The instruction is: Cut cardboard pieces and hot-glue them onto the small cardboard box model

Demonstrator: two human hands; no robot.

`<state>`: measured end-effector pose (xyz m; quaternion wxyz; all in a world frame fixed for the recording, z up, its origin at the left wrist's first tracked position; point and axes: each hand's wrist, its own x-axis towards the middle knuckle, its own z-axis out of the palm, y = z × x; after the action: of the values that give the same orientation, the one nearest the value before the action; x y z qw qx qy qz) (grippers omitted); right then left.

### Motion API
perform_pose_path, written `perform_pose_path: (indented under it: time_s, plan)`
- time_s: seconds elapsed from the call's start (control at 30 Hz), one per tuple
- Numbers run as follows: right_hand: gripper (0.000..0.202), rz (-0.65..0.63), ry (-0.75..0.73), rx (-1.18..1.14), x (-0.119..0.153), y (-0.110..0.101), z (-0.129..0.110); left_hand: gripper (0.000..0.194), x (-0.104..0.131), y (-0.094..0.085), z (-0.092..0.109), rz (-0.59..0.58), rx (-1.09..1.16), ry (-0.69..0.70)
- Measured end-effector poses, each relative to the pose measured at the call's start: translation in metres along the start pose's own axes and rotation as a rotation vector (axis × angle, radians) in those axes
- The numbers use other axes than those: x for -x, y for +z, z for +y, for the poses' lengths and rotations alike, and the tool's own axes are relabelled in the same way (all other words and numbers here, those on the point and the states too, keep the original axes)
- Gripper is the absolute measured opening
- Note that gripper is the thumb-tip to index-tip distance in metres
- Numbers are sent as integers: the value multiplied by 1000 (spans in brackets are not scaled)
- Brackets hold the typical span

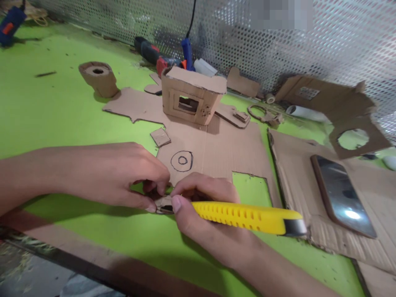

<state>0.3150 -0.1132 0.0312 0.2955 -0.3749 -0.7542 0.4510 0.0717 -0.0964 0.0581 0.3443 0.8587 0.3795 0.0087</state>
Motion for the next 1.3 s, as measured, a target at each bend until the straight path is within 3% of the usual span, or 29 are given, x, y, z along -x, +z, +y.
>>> perform_pose_path:
  time_s: [0.3,0.67,0.73,0.93,1.1,1.3]
  plan:
    - [20,311,62,93,-2,2,-5,7,0,1,-1,-10,5,1]
    - [21,279,-9,-153,10,0,17,4,4,3,10,10,-128,28]
    - [29,312,5,-152,10,1,17,1,4,6,13,34,-184,64]
    - [71,463,81,-300,8,4,14,18,1,15,13,144,-311,152]
    - [70,414,104,-389,7,4,16,19,0,20,11,137,-353,148]
    - [69,402,148,-390,8,3,19,5,1,27,13,155,-259,163]
